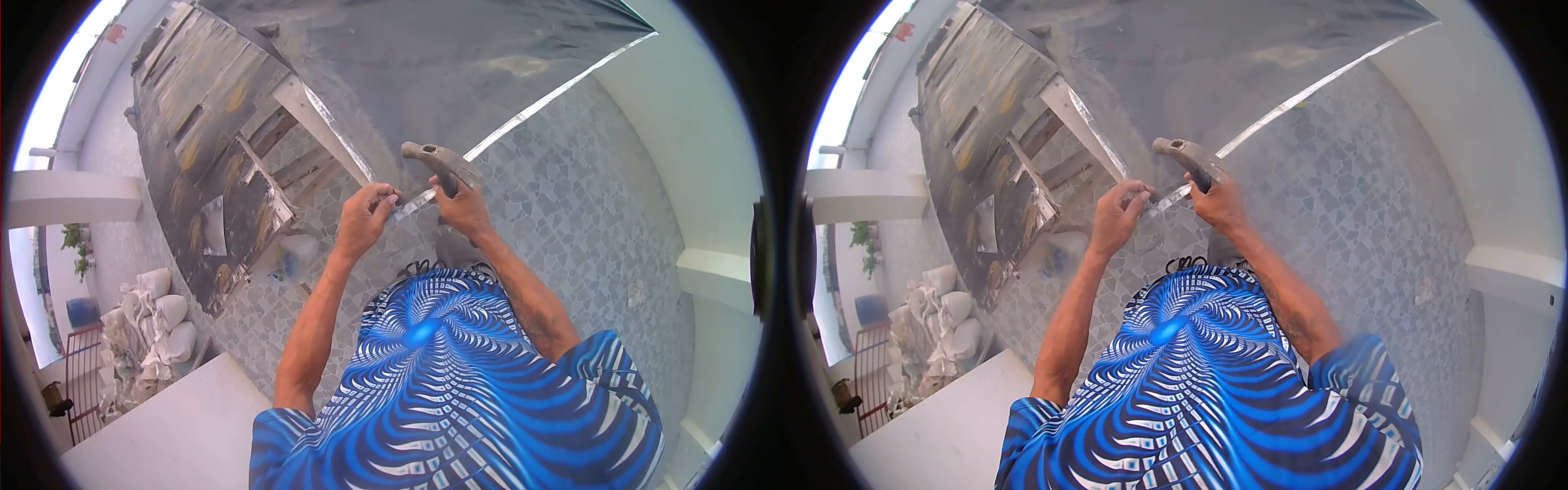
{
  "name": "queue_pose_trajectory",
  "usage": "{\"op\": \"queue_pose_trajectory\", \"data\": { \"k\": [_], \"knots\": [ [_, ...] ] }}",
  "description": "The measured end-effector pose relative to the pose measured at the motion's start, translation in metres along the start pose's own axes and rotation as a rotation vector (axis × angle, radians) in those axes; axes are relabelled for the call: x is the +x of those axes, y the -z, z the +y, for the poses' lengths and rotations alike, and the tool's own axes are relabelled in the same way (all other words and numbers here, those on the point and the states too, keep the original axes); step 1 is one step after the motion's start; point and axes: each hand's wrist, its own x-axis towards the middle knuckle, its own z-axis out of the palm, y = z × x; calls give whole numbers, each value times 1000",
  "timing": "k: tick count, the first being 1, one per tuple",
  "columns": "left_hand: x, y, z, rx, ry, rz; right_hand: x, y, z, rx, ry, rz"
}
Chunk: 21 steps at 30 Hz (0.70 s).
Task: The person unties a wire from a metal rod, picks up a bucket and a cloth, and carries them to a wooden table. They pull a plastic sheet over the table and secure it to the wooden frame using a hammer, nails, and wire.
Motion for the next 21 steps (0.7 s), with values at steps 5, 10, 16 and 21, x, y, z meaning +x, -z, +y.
{"op": "queue_pose_trajectory", "data": {
  "k": [5,10,16,21],
  "knots": [
    [4,6,1,141,-101,-33,-2,2,-5,-140,126,47],
    [6,17,11,205,-126,-46,-1,-2,-7,-119,144,34],
    [9,18,8,254,-215,-60,1,-10,2,-120,221,116],
    [6,12,-6,159,-210,-38,7,-13,-3,-124,210,171]
  ]
}}
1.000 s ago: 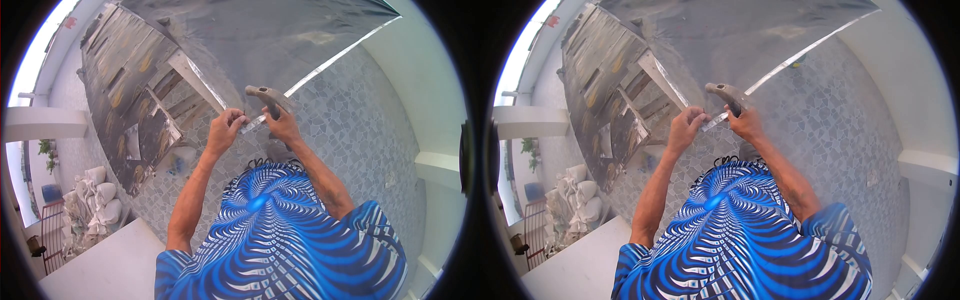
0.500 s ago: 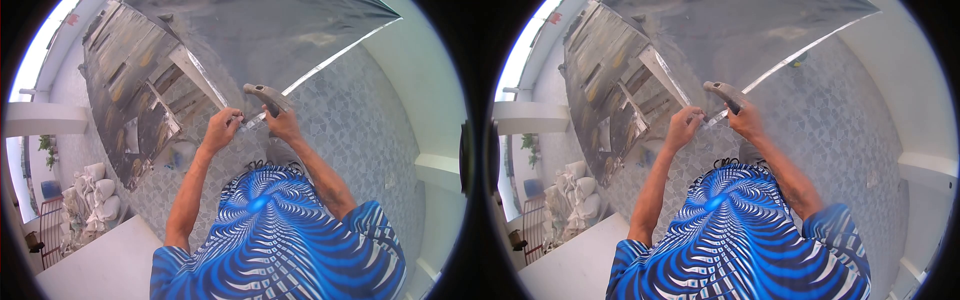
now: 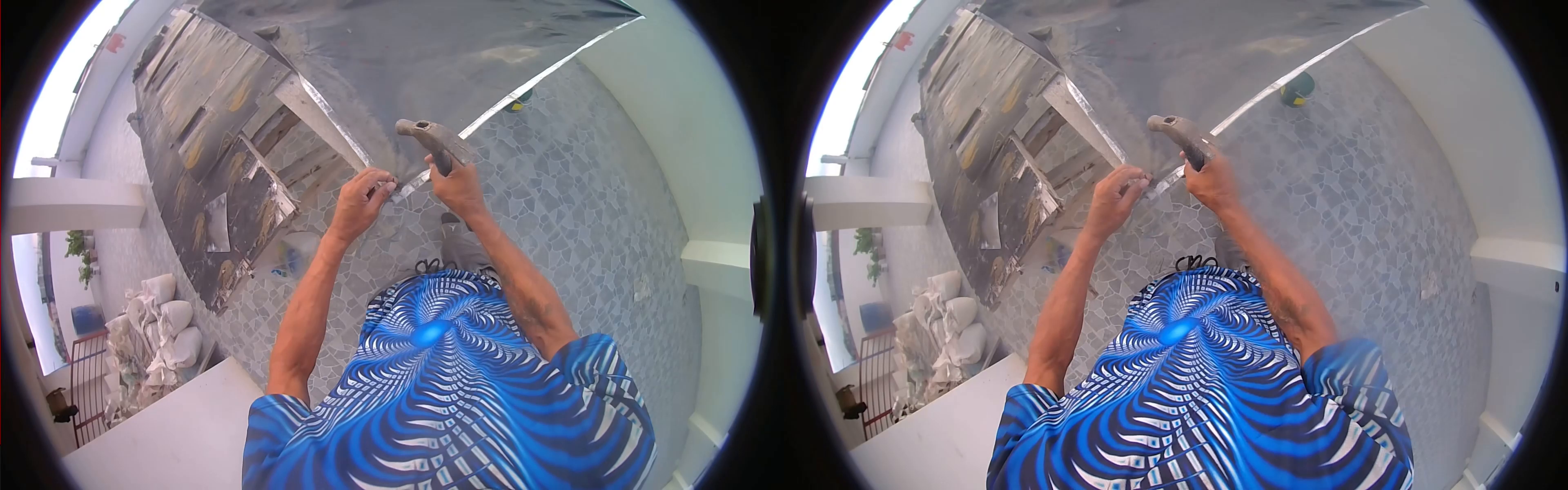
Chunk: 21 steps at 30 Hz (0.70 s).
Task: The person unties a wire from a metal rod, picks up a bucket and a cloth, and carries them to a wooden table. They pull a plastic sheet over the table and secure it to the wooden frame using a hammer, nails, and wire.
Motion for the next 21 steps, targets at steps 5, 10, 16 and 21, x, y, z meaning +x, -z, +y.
{"op": "queue_pose_trajectory", "data": {
  "k": [5,10,16,21],
  "knots": [
    [6,-1,-1,53,-48,-19,0,0,2,-43,-66,-12],
    [8,0,3,34,-69,-3,-2,4,-12,-89,-88,-30],
    [6,9,1,20,-54,-29,-5,-3,-12,-64,-38,3],
    [2,8,-5,81,-170,-17,-6,-6,-2,-23,-87,-20]
  ]
}}
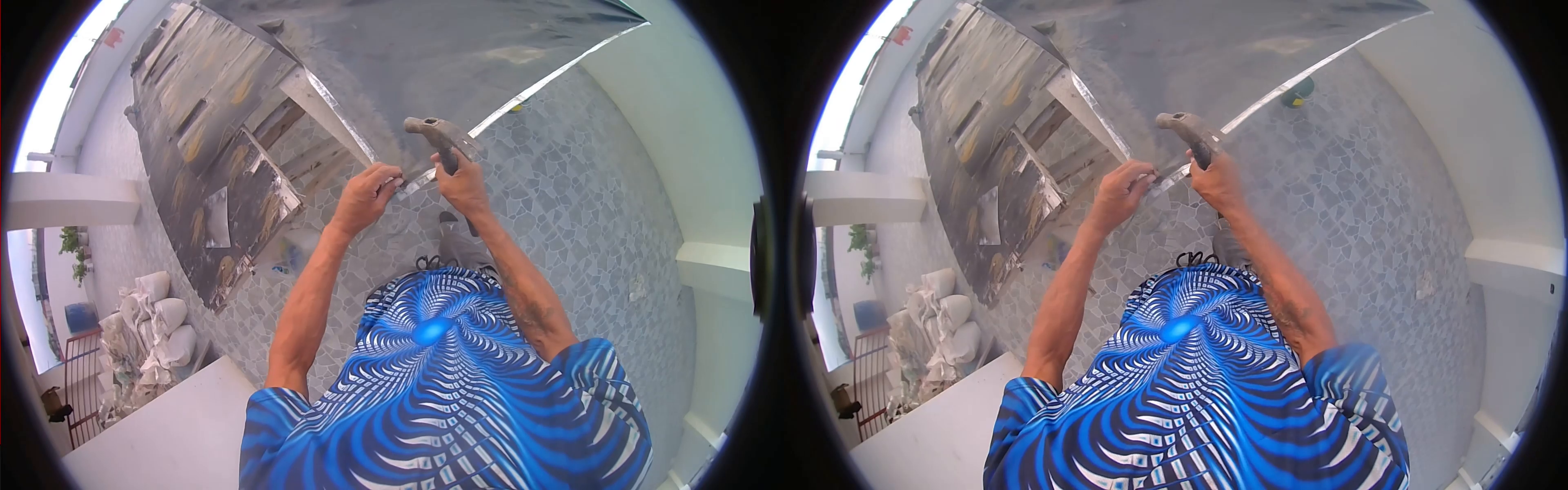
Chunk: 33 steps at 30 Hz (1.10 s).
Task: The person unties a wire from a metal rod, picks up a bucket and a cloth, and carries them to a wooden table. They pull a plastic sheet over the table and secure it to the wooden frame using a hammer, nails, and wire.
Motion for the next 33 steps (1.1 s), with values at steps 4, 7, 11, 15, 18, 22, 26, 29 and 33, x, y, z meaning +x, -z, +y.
{"op": "queue_pose_trajectory", "data": {
  "k": [4,7,11,15,18,22,26,29,33],
  "knots": [
    [-6,-11,-6,21,-44,62,1,4,-8,2,-127,-62],
    [-11,-19,-12,-16,-51,115,2,9,-8,39,-169,-115],
    [-13,-20,-13,-65,-23,147,-3,28,-33,83,-321,-269],
    [-11,-15,-11,-107,-20,132,-11,52,-75,-88,-364,-393],
    [-12,-13,-15,-101,-32,110,-18,64,-101,-163,-264,-414],
    [-13,-14,-19,-122,-42,123,-28,76,-143,-183,-107,-420],
    [-14,-11,-18,-64,-72,118,-41,66,-145,-406,-63,-446],
    [-17,-12,-20,-56,-19,92,-40,54,-139,-427,-176,-523],
    [-18,-17,-27,-85,-54,131,-48,59,-159,-242,-78,-363]
  ]
}}
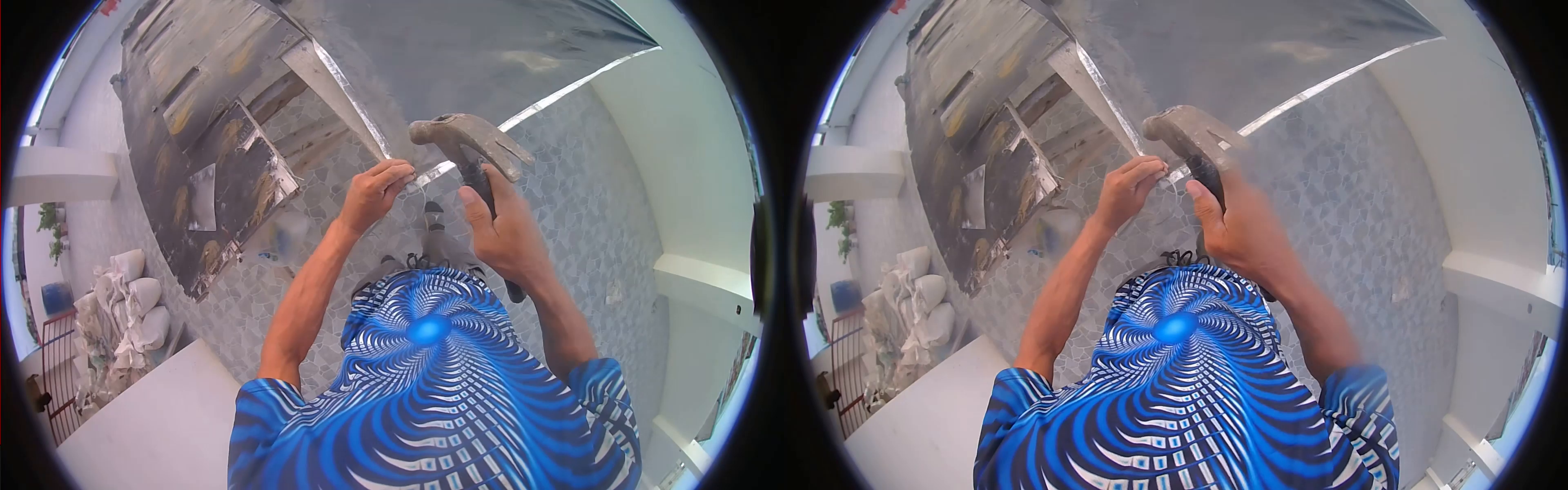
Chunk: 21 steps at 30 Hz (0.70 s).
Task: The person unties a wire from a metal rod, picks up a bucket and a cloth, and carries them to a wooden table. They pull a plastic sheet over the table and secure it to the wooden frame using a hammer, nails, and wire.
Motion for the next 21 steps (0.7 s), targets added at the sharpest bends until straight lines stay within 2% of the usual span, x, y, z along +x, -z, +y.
{"op": "queue_pose_trajectory", "data": {
  "k": [1,3,5,8,11,14,17,20,21],
  "knots": [
    [0,0,-1,-7,-1,1,-2,0,1,38,56,38],
    [0,2,1,-10,16,-9,0,-6,6,-21,24,-4],
    [0,3,4,0,43,-25,7,-18,24,-220,-143,-162],
    [0,4,0,77,-29,-21,5,-21,27,-45,-10,-34],
    [0,4,-1,39,-9,-29,-5,-15,15,39,124,83],
    [0,3,-3,18,-23,-27,-3,-21,25,-125,-17,-1],
    [1,3,-1,13,-31,-27,1,-30,36,-113,-74,19],
    [0,3,-2,8,-35,-24,-8,-34,28,1,217,248],
    [6,4,-3,4,-16,-27,-1,-32,29,-47,119,157]
  ]
}}
